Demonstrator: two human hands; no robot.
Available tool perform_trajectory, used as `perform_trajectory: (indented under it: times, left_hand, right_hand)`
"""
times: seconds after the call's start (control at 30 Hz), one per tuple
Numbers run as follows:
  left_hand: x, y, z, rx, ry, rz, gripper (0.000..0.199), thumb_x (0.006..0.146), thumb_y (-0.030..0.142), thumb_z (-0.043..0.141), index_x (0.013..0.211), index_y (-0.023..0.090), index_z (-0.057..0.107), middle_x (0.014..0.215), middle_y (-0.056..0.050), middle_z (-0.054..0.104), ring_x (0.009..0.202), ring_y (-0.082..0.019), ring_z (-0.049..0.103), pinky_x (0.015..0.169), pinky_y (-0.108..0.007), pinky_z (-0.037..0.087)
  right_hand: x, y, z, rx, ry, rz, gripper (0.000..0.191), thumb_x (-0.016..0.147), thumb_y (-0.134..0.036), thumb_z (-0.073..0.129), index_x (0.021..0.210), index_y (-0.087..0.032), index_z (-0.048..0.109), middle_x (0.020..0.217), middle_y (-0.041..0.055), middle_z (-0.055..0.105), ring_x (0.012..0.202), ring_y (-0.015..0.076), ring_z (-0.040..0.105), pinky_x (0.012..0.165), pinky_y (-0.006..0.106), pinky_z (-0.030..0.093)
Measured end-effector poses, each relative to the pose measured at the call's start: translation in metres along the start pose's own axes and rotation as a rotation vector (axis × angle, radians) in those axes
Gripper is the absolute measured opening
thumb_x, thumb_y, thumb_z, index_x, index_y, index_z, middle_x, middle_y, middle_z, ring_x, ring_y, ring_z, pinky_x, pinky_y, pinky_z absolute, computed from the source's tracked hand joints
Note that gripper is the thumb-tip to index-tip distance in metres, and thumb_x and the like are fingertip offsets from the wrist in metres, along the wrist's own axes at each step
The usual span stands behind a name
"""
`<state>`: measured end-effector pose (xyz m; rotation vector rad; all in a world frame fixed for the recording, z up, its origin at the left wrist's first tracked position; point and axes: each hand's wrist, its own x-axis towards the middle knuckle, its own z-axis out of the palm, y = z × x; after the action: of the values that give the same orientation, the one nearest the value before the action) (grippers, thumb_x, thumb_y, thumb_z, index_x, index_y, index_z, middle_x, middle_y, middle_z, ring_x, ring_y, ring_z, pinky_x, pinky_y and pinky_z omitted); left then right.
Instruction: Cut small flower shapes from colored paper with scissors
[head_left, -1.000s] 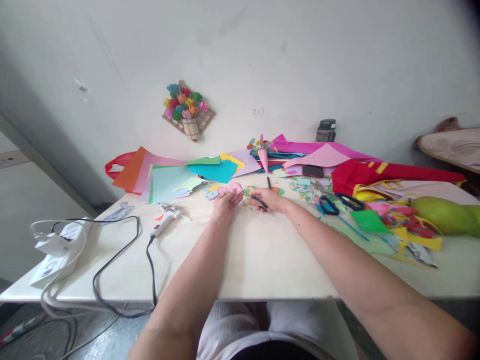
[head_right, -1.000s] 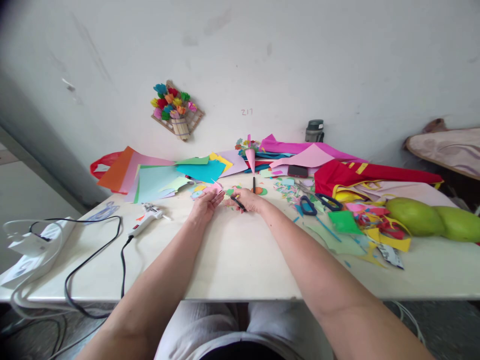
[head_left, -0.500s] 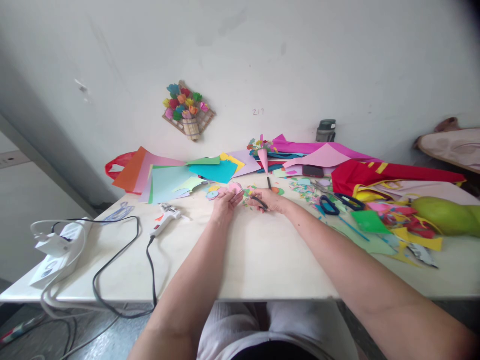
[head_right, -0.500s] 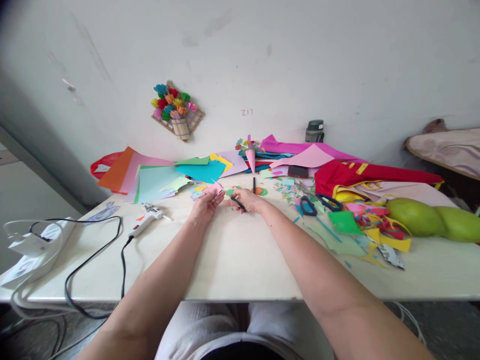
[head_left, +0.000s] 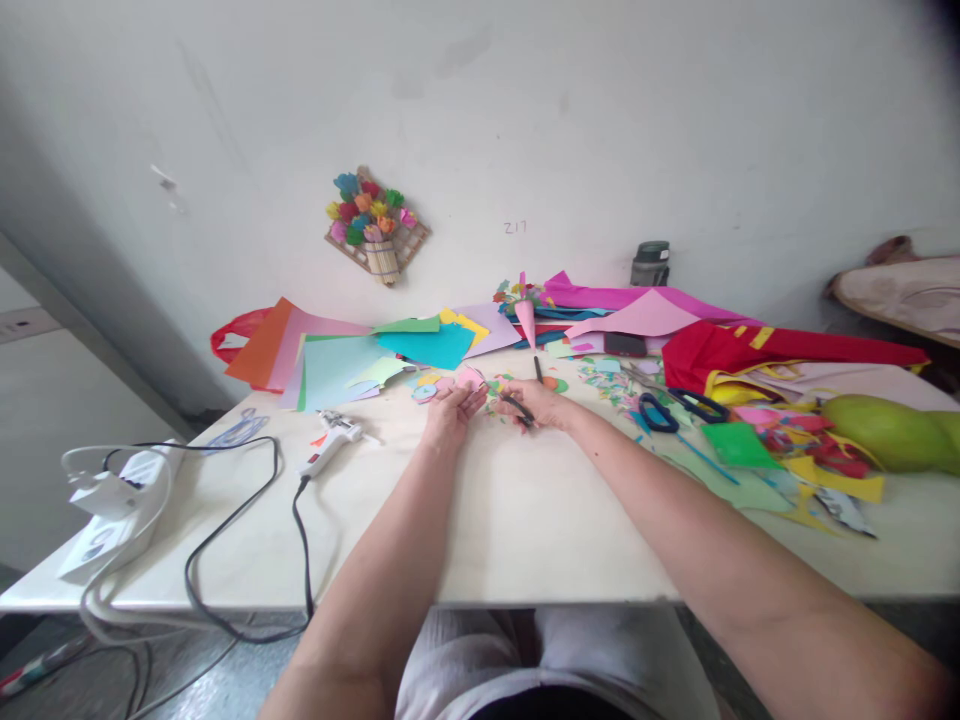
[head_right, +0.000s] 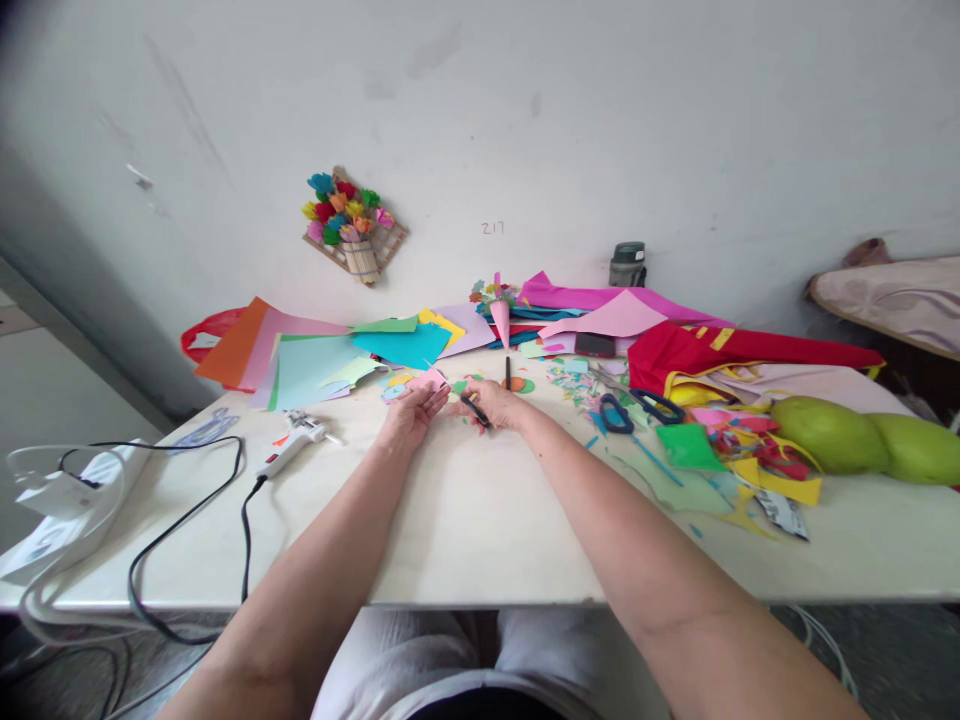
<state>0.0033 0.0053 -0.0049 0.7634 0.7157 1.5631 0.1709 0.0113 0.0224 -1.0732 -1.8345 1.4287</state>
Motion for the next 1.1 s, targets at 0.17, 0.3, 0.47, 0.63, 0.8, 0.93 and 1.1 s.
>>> perform_trajectory:
  times: [0.17, 0.3, 0.47, 0.63, 0.8, 0.93, 1.1]
  left_hand:
    - [-0.0007, 0.0005, 0.0011, 0.011, 0.008, 0.002, 0.005, 0.068, 0.012, 0.065, 0.069, 0.012, 0.060, 0.073, -0.007, 0.069, 0.080, -0.022, 0.069, 0.088, -0.038, 0.050]
    - [-0.0017, 0.0012, 0.0019, 0.012, 0.004, 0.004, 0.008, 0.067, 0.013, 0.067, 0.069, 0.012, 0.060, 0.073, -0.007, 0.069, 0.081, -0.023, 0.069, 0.087, -0.038, 0.050]
    - [-0.0033, 0.0023, 0.0038, 0.009, 0.011, -0.005, 0.006, 0.067, 0.013, 0.065, 0.069, 0.012, 0.060, 0.072, -0.006, 0.069, 0.080, -0.022, 0.069, 0.084, -0.034, 0.052]
    - [-0.0036, 0.0024, 0.0048, 0.013, 0.033, -0.027, 0.008, 0.066, 0.013, 0.066, 0.067, 0.012, 0.058, 0.071, -0.006, 0.067, 0.080, -0.023, 0.069, 0.083, -0.036, 0.052]
    - [-0.0019, 0.0023, 0.0031, 0.044, 0.016, -0.033, 0.013, 0.064, 0.016, 0.070, 0.071, 0.013, 0.059, 0.075, -0.007, 0.068, 0.078, -0.022, 0.069, 0.084, -0.038, 0.052]
    - [-0.0017, 0.0024, 0.0022, 0.039, 0.004, -0.012, 0.013, 0.063, 0.014, 0.071, 0.069, 0.013, 0.060, 0.074, -0.007, 0.069, 0.077, -0.021, 0.068, 0.086, -0.037, 0.052]
    - [-0.0028, 0.0024, 0.0032, 0.045, -0.011, -0.013, 0.010, 0.065, 0.013, 0.069, 0.070, 0.012, 0.061, 0.074, -0.007, 0.069, 0.075, -0.020, 0.068, 0.084, -0.036, 0.052]
  right_hand:
    - [-0.0078, -0.0105, 0.0016, -0.015, 0.018, 0.013, 0.009, 0.080, -0.021, 0.056, 0.077, -0.015, 0.050, 0.041, -0.0064, 0.048, 0.029, 0.0063, 0.042, 0.027, 0.015, 0.030]
    - [-0.0085, -0.0109, 0.0013, -0.007, 0.005, -0.013, 0.014, 0.078, -0.023, 0.060, 0.075, -0.015, 0.049, 0.042, -0.0066, 0.048, 0.029, 0.0057, 0.041, 0.027, 0.015, 0.030]
    - [-0.0082, -0.0105, 0.0014, 0.001, 0.007, -0.006, 0.021, 0.075, -0.025, 0.065, 0.075, -0.015, 0.047, 0.041, -0.0078, 0.047, 0.029, 0.0050, 0.040, 0.027, 0.015, 0.029]
    - [-0.0085, -0.0108, 0.0014, 0.017, 0.003, -0.005, 0.022, 0.074, -0.027, 0.067, 0.074, -0.016, 0.048, 0.040, -0.0088, 0.044, 0.029, 0.0048, 0.039, 0.027, 0.014, 0.030]
    - [-0.0100, -0.0109, 0.0005, -0.004, -0.032, -0.026, 0.026, 0.072, -0.031, 0.068, 0.070, -0.016, 0.047, 0.039, -0.0090, 0.044, 0.029, 0.0047, 0.039, 0.027, 0.014, 0.029]
    - [-0.0086, -0.0084, -0.0006, -0.029, -0.049, -0.032, 0.027, 0.073, -0.034, 0.067, 0.072, -0.016, 0.047, 0.040, -0.0086, 0.045, 0.029, 0.0049, 0.041, 0.026, 0.014, 0.027]
    - [-0.0053, -0.0030, -0.0027, -0.062, -0.049, -0.025, 0.025, 0.076, -0.036, 0.064, 0.074, -0.016, 0.049, 0.044, -0.0062, 0.050, 0.029, 0.0044, 0.042, 0.026, 0.014, 0.026]
